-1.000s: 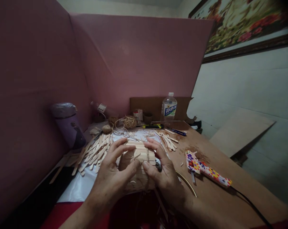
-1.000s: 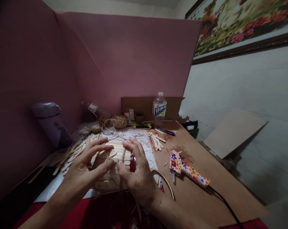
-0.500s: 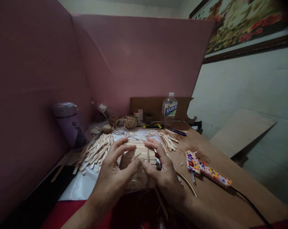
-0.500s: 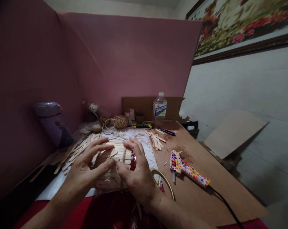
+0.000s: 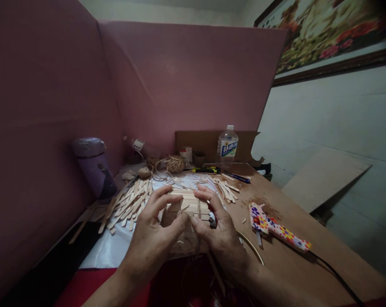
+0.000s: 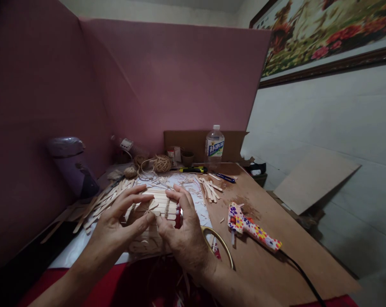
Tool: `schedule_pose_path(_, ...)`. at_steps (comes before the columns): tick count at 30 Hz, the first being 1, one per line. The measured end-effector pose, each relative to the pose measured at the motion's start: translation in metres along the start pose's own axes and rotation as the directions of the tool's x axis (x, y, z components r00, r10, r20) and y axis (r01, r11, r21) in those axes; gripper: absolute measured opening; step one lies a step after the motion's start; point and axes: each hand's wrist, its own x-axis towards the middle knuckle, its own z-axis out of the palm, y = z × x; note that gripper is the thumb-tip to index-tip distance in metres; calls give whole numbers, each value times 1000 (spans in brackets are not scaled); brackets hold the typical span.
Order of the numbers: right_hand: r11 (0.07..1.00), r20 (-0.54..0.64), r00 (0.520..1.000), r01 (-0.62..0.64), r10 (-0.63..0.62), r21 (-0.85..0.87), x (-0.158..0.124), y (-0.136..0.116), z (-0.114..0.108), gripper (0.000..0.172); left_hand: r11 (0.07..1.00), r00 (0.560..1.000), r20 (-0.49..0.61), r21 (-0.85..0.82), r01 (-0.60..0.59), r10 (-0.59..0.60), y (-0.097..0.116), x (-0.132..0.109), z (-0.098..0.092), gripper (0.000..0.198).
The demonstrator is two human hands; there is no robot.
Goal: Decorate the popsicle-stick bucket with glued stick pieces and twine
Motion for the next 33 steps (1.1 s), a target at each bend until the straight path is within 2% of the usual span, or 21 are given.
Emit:
schedule_pose_path(12, 1000, 33, 999, -2, 2, 17, 2, 1, -6, 34, 1000, 997, 71, 3, -19, 19, 1, 4, -9, 20)
schedule_pose_path(21, 1000, 0, 1000, -21, 21, -5, 1, 3, 1, 33, 998, 996, 53, 10, -67, 67, -6, 1, -7, 21)
schedule_pose_path(33, 998, -30, 998, -53, 55, 43, 4, -1, 3, 33, 998, 997, 56, 8, -58, 57, 0, 2, -6, 21)
